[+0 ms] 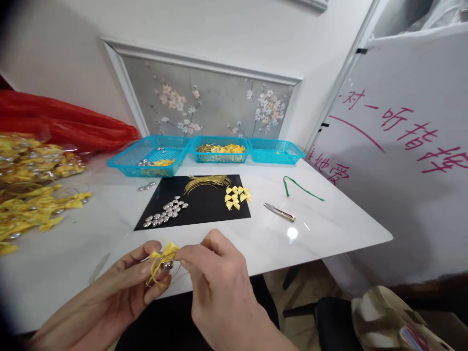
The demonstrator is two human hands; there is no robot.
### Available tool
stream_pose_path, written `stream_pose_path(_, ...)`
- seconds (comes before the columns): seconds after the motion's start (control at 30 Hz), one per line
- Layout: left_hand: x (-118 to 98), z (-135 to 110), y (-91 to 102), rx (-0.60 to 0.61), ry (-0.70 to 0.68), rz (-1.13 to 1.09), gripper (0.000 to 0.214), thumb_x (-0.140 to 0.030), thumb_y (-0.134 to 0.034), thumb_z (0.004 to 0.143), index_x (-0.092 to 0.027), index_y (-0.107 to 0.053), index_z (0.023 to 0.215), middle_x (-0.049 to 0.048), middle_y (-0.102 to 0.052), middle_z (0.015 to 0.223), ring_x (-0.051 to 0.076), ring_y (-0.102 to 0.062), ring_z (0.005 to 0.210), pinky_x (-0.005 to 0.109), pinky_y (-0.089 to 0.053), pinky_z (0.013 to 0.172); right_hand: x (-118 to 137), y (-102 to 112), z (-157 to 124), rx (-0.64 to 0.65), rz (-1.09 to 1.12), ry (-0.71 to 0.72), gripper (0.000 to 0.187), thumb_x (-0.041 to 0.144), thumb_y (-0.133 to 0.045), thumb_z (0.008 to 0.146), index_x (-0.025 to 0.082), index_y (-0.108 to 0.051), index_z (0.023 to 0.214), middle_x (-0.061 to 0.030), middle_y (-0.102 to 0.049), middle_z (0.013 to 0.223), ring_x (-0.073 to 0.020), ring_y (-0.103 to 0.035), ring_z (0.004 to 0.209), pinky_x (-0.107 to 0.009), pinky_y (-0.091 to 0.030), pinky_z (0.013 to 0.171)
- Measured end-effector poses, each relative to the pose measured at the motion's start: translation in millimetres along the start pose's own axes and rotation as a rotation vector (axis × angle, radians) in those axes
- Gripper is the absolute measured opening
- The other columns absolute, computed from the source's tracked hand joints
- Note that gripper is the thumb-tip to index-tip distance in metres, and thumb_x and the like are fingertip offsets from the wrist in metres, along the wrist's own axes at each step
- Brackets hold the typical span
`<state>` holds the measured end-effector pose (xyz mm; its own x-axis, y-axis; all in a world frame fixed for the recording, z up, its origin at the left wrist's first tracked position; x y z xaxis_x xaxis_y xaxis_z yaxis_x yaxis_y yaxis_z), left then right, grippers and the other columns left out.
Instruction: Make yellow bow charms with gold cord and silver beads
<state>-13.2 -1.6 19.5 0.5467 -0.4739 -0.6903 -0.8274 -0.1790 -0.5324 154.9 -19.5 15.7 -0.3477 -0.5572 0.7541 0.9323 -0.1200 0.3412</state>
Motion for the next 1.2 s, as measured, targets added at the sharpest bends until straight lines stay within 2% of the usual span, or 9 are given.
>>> stream_pose_path(0.17,-1.1,-0.6,-2.6,-0.008,0.018,0.017,0.041,-0.009,-0.098,0.034,-0.018,-0.075,0.066,-0.0004,-0.072,0.067,0.015,-0.07,0.059,0.022,-0.063,0.06,-3.3,1.4,2.6,0.018,0.016,0.013,0.026,0.008,-0.051,0.094,0.021,-0.074,0.096,0.0001,-0.05,0.075,-0.0124,-0.053,0.066,-0.022,-0.046,0.057)
stream_pose_path(0.33,-1.3,-2.4,-3.3,0.08,-0.005,0.073,0.032,-0.014,-0.096,0.049,-0.02,-0.074,0.071,-0.0003,-0.072,0.07,0.014,-0.07,0.064,0.021,-0.061,0.064,-2.9,3.7,2.6,0.034,-0.046,0.014,0.033,0.005,-0.047,0.094,0.023,-0.075,0.098,0.0001,-0.048,0.076,-0.0124,-0.052,0.065,-0.024,-0.043,0.056)
stream_pose_path(0.5,-1.9,-2.4,-1.6,0.166,-0.012,0.1,0.023,-0.017,-0.092,0.06,-0.019,-0.072,0.072,-0.0011,-0.07,0.069,0.011,-0.067,0.063,0.017,-0.057,0.061,-3.1,4.2,2.0,0.037,-0.054,0.037,0.036,0.005,-0.045,0.094,0.024,-0.075,0.1,-0.0001,-0.048,0.077,-0.0125,-0.051,0.064,-0.024,-0.042,0.056)
stream_pose_path(0.67,-1.3,0.6,2.8,0.189,0.024,0.106,0.021,-0.015,-0.089,0.064,-0.02,-0.071,0.075,0.0001,-0.07,0.07,0.011,-0.066,0.064,0.018,-0.056,0.063,-6.4,2.8,1.4,0.033,-0.014,0.044,0.034,0.004,-0.048,0.093,0.023,-0.075,0.098,-0.0002,-0.049,0.076,-0.0117,-0.052,0.064,-0.023,-0.043,0.056)
stream_pose_path(0.77,0.0,1.1,3.4,0.196,0.044,0.102,0.024,-0.015,-0.09,0.061,-0.02,-0.07,0.072,0.0012,-0.07,0.069,0.012,-0.065,0.062,0.018,-0.054,0.06,-6.2,2.8,1.3,0.028,-0.047,0.062,0.033,0.005,-0.048,0.093,0.022,-0.075,0.096,-0.0008,-0.05,0.075,-0.0119,-0.052,0.063,-0.023,-0.042,0.055)
stream_pose_path(0.83,1.3,0.6,3.6,0.164,0.039,0.118,0.028,-0.017,-0.093,0.056,-0.02,-0.07,0.071,0.0013,-0.069,0.067,0.013,-0.063,0.061,0.019,-0.053,0.057,-4.3,3.9,1.3,0.02,-0.101,0.101,0.033,0.004,-0.047,0.093,0.022,-0.075,0.096,-0.0015,-0.051,0.075,-0.013,-0.051,0.064,-0.023,-0.042,0.055)
stream_pose_path(0.93,3.3,-0.2,5.7,0.047,-0.006,0.143,0.035,-0.015,-0.095,0.049,-0.021,-0.072,0.075,0.0006,-0.068,0.07,0.014,-0.062,0.063,0.022,-0.054,0.058,-0.7,6.8,1.6,0.029,-0.164,0.151,0.036,0.003,-0.045,0.093,0.022,-0.075,0.098,-0.0025,-0.051,0.074,-0.0146,-0.051,0.066,-0.025,-0.042,0.055)
stream_pose_path(1.0,4.3,-0.3,7.4,0.024,-0.005,0.14,0.036,-0.015,-0.094,0.049,-0.021,-0.072,0.077,0.0001,-0.068,0.071,0.015,-0.061,0.063,0.024,-0.054,0.058,0.6,8.3,1.9,0.043,-0.157,0.145,0.037,0.003,-0.045,0.093,0.022,-0.075,0.1,-0.0026,-0.051,0.075,-0.0148,-0.051,0.066,-0.025,-0.042,0.055)
stream_pose_path(1.2,2.7,1.2,8.3,0.21,0.034,0.139,0.022,-0.017,-0.09,0.062,-0.02,-0.07,0.073,0.0011,-0.067,0.068,0.012,-0.061,0.065,0.02,-0.052,0.061,-0.2,8.7,1.3,0.073,-0.098,0.112,0.041,0.004,-0.042,0.094,0.025,-0.075,0.105,-0.002,-0.049,0.077,-0.014,-0.051,0.066,-0.025,-0.041,0.055)
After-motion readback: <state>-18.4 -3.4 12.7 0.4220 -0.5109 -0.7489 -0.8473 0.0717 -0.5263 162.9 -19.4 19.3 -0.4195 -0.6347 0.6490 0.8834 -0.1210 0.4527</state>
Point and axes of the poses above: each hand's wrist, its own z-axis towards the middle knuckle, its own y-axis out of the back of the hand, x = y × z, the point moved 1 cm from there along z, towards the middle knuckle
